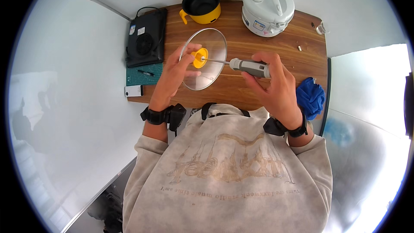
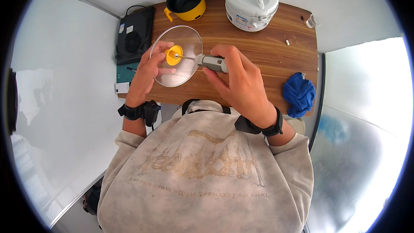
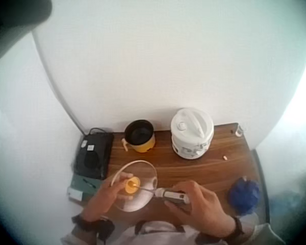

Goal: The person uses a screwdriver to unscrew a black portable induction cooktop and then unscrews the handle of a yellow pot lid. The cooktop is flipped over to reveal its underside, and the pot lid is separated from its handle.

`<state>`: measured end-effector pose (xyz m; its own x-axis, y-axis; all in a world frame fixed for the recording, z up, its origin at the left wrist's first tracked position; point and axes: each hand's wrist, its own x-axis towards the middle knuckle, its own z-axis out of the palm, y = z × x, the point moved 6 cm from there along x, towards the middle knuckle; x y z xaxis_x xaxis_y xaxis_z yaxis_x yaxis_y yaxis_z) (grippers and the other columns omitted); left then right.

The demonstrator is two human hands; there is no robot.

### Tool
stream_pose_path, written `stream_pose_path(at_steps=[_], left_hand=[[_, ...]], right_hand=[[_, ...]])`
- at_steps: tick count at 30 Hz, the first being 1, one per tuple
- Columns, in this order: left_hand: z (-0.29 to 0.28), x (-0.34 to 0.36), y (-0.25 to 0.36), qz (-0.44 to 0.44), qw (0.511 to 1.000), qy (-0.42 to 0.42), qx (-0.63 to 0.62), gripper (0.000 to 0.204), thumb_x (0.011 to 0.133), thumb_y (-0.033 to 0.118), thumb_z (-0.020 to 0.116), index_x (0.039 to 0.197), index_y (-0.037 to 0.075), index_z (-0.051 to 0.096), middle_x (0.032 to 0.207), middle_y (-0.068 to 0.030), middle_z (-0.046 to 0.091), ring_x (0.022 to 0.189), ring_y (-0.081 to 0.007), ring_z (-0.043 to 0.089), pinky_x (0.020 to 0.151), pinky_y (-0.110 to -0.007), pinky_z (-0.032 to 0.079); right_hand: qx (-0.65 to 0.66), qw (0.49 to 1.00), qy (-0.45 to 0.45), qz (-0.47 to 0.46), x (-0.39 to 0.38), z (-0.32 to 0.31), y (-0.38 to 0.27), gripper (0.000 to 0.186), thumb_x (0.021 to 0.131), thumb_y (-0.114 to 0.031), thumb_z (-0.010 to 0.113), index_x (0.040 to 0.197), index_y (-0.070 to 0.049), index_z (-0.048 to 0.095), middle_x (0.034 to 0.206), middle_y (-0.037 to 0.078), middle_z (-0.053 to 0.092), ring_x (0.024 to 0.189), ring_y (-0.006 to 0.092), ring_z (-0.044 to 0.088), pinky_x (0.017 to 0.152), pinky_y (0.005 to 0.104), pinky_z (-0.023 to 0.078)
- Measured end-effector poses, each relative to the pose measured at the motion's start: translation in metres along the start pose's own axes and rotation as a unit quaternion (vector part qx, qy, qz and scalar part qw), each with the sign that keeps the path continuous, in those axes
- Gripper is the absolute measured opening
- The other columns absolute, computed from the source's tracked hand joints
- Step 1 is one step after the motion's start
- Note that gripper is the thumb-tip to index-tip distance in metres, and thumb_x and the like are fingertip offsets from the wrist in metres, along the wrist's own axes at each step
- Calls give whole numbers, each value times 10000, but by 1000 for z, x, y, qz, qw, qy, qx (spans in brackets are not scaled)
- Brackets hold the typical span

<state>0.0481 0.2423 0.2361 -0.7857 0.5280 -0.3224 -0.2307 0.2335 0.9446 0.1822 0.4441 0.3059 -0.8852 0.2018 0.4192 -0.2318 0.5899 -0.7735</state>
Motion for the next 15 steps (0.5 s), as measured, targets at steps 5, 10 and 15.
stream_pose_path(at_steps=[5,10,15], left_hand=[[5,1,5,12,999,-1,-38,361,955,136,431,1270,15,560,1277,-93,540,1173,-191,548,879,-327,575],[-1,6,12,32,999,5,-4,357,934,162,456,1239,24,582,1236,-83,574,1119,-178,576,896,-294,526],[-18,7,10,34,998,15,-48,417,944,219,475,1299,6,521,1253,-114,580,1160,-246,592,910,-400,555]], right_hand=[[21,1000,-15,-17,-1,2,-1,316,789,41,726,1045,-38,558,981,113,637,810,266,656,663,322,541],[20,999,4,-42,-8,-2,0,311,766,36,737,1023,-30,574,996,113,639,810,241,660,680,299,543],[-1,997,40,67,-16,-25,16,261,823,-36,745,988,-7,545,874,113,699,746,174,697,661,271,549]])
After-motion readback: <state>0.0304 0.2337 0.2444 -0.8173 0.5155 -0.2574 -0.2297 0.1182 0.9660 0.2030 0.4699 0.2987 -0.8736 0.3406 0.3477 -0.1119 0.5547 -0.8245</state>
